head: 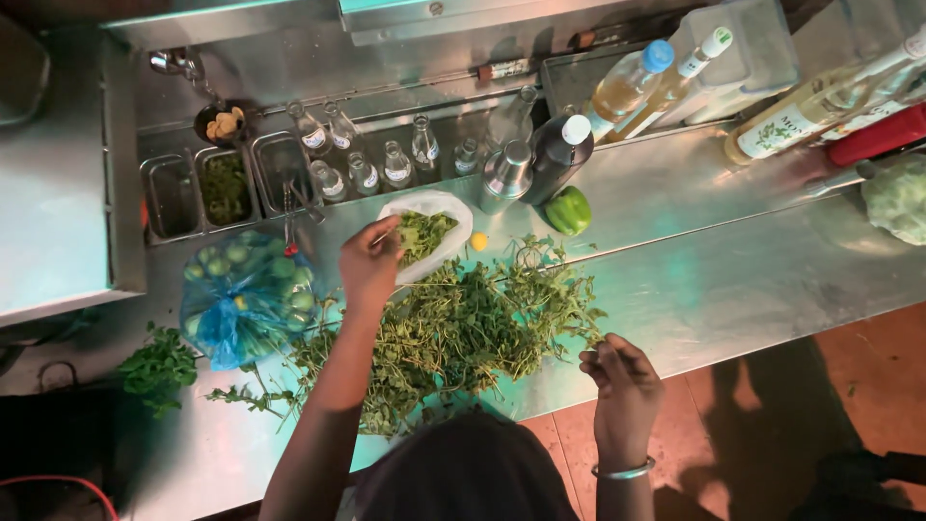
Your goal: The person strips mint leaves from their stems by hand at a stainless steel counter, dropping the picked leaves into a white bowl and setting discarded stems aside while working through a pile of herb sprigs.
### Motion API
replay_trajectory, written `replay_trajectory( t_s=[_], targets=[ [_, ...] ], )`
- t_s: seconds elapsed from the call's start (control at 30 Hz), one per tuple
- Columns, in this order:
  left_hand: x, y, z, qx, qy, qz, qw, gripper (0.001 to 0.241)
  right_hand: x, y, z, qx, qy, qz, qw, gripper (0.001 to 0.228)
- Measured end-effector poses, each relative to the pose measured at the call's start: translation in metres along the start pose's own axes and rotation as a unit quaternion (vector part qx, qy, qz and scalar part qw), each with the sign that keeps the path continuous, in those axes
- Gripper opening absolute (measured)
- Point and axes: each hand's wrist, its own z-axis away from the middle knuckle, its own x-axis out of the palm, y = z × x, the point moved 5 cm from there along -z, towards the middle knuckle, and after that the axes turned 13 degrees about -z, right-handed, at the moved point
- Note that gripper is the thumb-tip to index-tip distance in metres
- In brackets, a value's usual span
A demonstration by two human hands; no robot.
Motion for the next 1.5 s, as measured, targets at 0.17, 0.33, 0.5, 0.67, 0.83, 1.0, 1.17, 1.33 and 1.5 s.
replay_trajectory(
  t_s=[0.17, 0.33, 0.5, 0.67, 0.83, 1.0, 1.17, 1.33, 1.5],
  targets=[
    [-0.027, -0.009, 0.031, 0.016, 0.007, 0.15, 0.989, 0.025, 0.002, 0.013, -0.005, -0.004, -0.035, -0.008, 0.999, 0.021],
    [-0.061, -0.034, 0.108, -0.124, 0.007, -0.033, 0.992, 0.026, 0.015, 0.025, -0.009, -0.117, -0.097, 0.445, 0.882, 0.038],
    [-0.076, -0.073, 0.176, -0.132, -0.007, -0.161, 0.978, 0.027, 0.01, 0.039, 0.014, -0.068, -0.134, 0.465, 0.873, 0.031],
    [-0.062, -0.068, 0.223, -0.256, -0.051, -0.315, 0.912, 0.03, 0.017, 0.054, 0.04, 0.029, -0.209, 0.468, 0.858, 0.031],
    [-0.069, -0.069, 0.254, -0.157, 0.037, -0.304, 0.939, 0.032, 0.031, 0.056, 0.058, 0.054, -0.278, 0.429, 0.858, 0.03],
    [-0.082, -0.071, 0.273, -0.216, 0.028, -0.285, 0.934, 0.027, 0.002, 0.062, 0.057, 0.074, -0.29, 0.435, 0.849, 0.029],
    [-0.068, -0.084, 0.274, -0.139, 0.068, -0.231, 0.961, 0.046, -0.008, 0.066, 0.057, 0.109, -0.286, 0.461, 0.833, 0.028],
    [-0.062, -0.089, 0.262, -0.169, 0.072, -0.247, 0.952, 0.024, 0.012, 0.064, 0.066, 0.121, -0.328, 0.438, 0.828, 0.028],
    [-0.088, -0.066, 0.263, -0.228, 0.056, -0.082, 0.969, 0.031, 0.02, 0.069, 0.06, 0.131, -0.357, 0.36, 0.852, 0.033]
  ],
)
